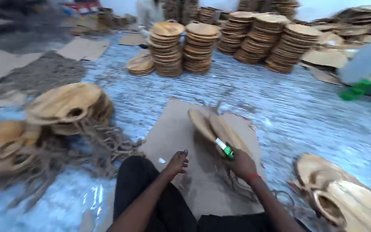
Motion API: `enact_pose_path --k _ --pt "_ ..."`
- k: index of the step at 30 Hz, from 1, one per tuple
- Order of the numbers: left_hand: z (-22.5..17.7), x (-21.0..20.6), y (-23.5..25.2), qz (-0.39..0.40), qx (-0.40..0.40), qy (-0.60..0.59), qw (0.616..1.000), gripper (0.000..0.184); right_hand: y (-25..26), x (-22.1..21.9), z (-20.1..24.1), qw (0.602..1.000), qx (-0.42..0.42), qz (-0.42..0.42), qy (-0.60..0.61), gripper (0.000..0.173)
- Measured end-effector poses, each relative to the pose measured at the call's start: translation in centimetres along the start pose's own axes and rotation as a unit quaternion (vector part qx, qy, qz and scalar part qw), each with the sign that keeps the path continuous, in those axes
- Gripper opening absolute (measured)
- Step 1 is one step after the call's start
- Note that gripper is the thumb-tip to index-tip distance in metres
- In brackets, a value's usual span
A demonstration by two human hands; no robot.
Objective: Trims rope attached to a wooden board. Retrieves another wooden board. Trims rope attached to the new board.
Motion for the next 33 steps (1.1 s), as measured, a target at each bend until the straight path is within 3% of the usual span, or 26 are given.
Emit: enact_pose_path --k 3,5,8,10,12,15,18,20,22,26,27,29,31,33 --pt "1.5 1.9 -0.1 -0.094 0.037 -0.226 0.969 0.078 1.2 -7.9 9.2 0.987 0.088 0.079 -0.113 0.056" --pt "2.0 4.2 -0.3 -0.225 0.016 -0.311 0.923 0.074 1.7 -10.9 12.6 0.987 0.118 0.072 -0.087 0.057" --pt "1.9 6.8 -0.7 -0.343 -0.053 -0.336 0.876 0.066 2.2 -12.9 15.6 0.986 0.159 0.043 -0.018 0.054" --pt "1.8 6.9 0.0 -0.343 -0.054 -0.353 0.869 0.060 2.2 -12.9 16.0 0.984 0.175 0.040 0.012 0.050" --pt "1.6 6.1 0.5 -0.330 -0.042 -0.411 0.849 0.055 1.8 -12.1 14.7 0.981 0.181 0.046 0.049 0.050" --pt "1.0 4.9 0.7 -0.292 -0.036 -0.506 0.811 0.077 1.3 -10.5 9.8 0.981 0.163 -0.016 0.102 0.051" --pt "1.0 4.9 1.5 -0.290 -0.028 -0.483 0.826 0.084 1.8 -9.2 1.9 0.969 0.092 -0.060 0.221 0.048" --pt "1.0 4.8 1.6 -0.271 -0.024 -0.457 0.847 0.088 1.8 -9.3 -3.8 0.926 0.022 -0.086 0.366 0.041" --pt "1.2 4.6 1.6 -0.260 -0.017 -0.433 0.863 0.090 0.8 -10.6 -8.6 0.853 -0.060 -0.101 0.509 0.039" --pt "0.6 4.7 1.7 -0.263 -0.043 -0.313 0.912 0.080 -1.6 -13.7 -13.9 0.734 -0.173 -0.164 0.636 0.030" --pt "0.4 4.7 1.8 -0.257 -0.064 -0.235 0.935 0.073 -2.0 -13.5 -14.0 0.728 -0.180 -0.182 0.636 0.030" --pt "-0.3 3.8 2.1 -0.232 -0.121 -0.012 0.965 0.056 -2.5 -12.9 -13.6 0.761 -0.167 -0.191 0.597 0.034" --pt "-1.2 0.7 2.6 -0.169 -0.190 0.259 0.932 0.046 -2.5 -13.4 -13.7 0.790 -0.174 -0.187 0.557 0.036" --pt "-0.6 -4.6 3.1 -0.045 -0.218 0.470 0.854 0.047 -2.3 -13.9 -13.9 0.766 -0.199 -0.179 0.584 0.038"
Point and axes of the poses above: each hand's wrist, its own y-axis towards the middle knuckle, its own x-axis out of the back of the hand, z = x × y, the point moved 7 cm from there along y, towards the middle knuckle, and after that the axes turned 6 degrees about z, right-handed, at the moved point
